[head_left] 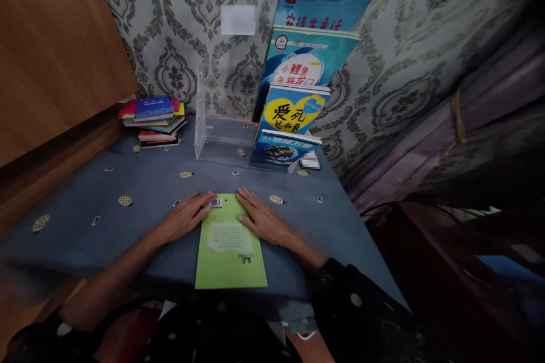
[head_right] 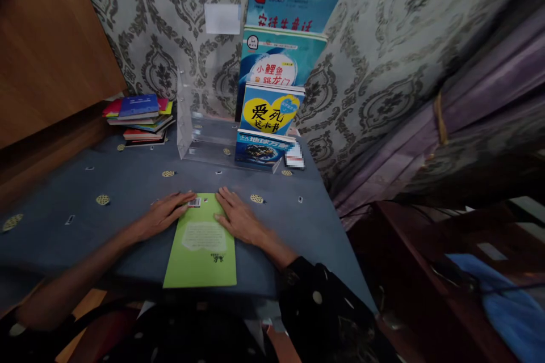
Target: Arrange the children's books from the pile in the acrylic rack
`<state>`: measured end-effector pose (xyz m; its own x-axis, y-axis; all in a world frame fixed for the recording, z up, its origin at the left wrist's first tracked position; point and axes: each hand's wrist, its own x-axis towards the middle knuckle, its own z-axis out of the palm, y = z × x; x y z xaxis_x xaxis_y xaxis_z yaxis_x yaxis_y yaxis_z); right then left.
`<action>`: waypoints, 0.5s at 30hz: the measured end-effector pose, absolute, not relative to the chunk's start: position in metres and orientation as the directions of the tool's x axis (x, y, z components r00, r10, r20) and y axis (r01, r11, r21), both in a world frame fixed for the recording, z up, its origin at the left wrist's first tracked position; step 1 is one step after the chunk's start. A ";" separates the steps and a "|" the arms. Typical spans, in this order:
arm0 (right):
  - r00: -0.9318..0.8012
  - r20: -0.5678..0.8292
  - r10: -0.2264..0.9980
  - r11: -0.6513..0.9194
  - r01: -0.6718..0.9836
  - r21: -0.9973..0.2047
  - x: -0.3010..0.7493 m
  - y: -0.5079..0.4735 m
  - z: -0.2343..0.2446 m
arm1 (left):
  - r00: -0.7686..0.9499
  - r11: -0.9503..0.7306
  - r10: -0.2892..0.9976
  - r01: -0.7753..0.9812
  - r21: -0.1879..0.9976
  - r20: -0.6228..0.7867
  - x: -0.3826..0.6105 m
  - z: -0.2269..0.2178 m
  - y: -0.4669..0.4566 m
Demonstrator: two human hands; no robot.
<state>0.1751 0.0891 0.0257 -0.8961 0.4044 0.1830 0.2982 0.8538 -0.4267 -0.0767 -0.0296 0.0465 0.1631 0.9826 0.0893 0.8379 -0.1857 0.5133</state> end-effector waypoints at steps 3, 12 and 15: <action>-0.901 0.159 0.403 0.854 0.307 -0.421 0.187 0.066 0.028 | 0.197 -0.212 0.977 0.842 0.496 0.084 -0.069 0.047 -0.052; -0.921 0.114 0.374 0.851 0.291 -0.437 0.230 0.004 0.038 | 0.325 -0.305 0.945 0.841 0.446 0.034 -0.057 0.053 -0.109; -0.923 0.128 0.364 0.845 0.270 -0.461 0.250 -0.013 0.041 | 0.411 -0.373 0.912 0.812 0.448 0.015 -0.060 0.062 -0.128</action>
